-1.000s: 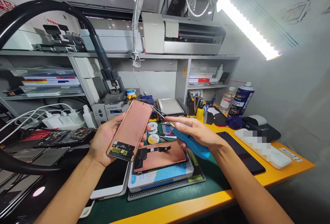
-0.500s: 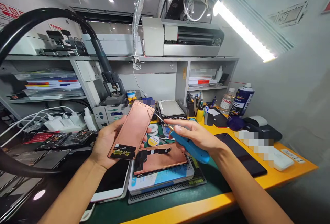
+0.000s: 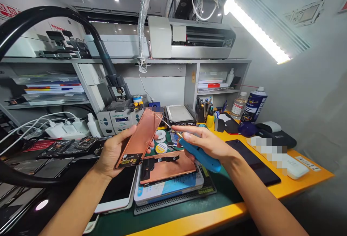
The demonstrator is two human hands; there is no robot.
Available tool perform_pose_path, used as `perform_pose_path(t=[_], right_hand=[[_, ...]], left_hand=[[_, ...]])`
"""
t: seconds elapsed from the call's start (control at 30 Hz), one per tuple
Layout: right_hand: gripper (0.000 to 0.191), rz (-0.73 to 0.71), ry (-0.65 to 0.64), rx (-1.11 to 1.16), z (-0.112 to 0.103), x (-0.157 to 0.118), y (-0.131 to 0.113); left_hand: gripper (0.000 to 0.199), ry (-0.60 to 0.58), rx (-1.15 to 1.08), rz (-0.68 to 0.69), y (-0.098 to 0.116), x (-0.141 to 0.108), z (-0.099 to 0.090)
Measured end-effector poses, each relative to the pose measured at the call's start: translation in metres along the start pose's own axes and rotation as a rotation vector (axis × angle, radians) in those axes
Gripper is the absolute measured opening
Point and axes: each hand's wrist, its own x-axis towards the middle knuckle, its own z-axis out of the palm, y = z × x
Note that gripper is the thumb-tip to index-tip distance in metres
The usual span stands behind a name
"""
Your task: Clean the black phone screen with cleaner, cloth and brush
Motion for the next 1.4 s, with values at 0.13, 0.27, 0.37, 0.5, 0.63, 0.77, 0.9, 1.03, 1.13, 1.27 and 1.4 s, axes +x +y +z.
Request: perform_pose_path(t=[0.13,0.27,0.37,0.5,0.63,0.77,0.9,1.03,1.13,1.27,1.4], right_hand=[[0.052,-0.001,-0.003,0.002,-0.0007,-0.0005,0.0003],[0.052,-0.004,-0.002,-0.001,-0.0015,-0.0007,0.0000],[0.050,-0.007,-0.007,-0.002,-0.0010,-0.0008,-0.0002],[0.048,-0.005,0.010,-0.008,0.0013,-0.0011,-0.0002],[0.049,-0.003,0.027,-0.030,0.0022,-0.0013,0.0000],[0.051,-0.001,0.036,-0.035,0.0026,-0.0016,-0.0001],[0.053,0.002,0.055,-0.036,0.0039,-0.0016,-0.0005],[0.051,0.013,0.040,-0.023,0.0033,-0.0014,-0.0013],[0.051,0.016,0.002,0.015,0.0014,-0.0015,-0.0016],[0.053,0.022,-0.012,0.031,0.0001,-0.0023,-0.0008],[0.052,0.010,-0.012,0.024,0.0009,-0.0030,-0.0003]], left_hand=[[0.040,0.004,0.048,0.033,-0.0004,-0.0005,-0.0003],[0.041,0.014,0.064,0.047,-0.0008,-0.0016,0.0003],[0.041,0.011,0.058,0.046,-0.0010,-0.0022,0.0010],[0.040,0.003,0.060,0.038,-0.0011,-0.0022,0.0003],[0.041,0.004,0.059,0.031,-0.0013,-0.0016,-0.0002],[0.039,-0.004,0.059,0.035,-0.0015,-0.0015,0.0007],[0.037,0.000,0.071,0.018,-0.0011,-0.0025,0.0000],[0.037,-0.002,0.070,0.015,-0.0005,-0.0027,-0.0006],[0.037,-0.008,0.063,0.036,-0.0009,-0.0024,0.0002],[0.038,-0.014,0.062,0.033,-0.0025,-0.0026,0.0006],[0.038,-0.022,0.079,0.016,-0.0034,-0.0024,-0.0005]])
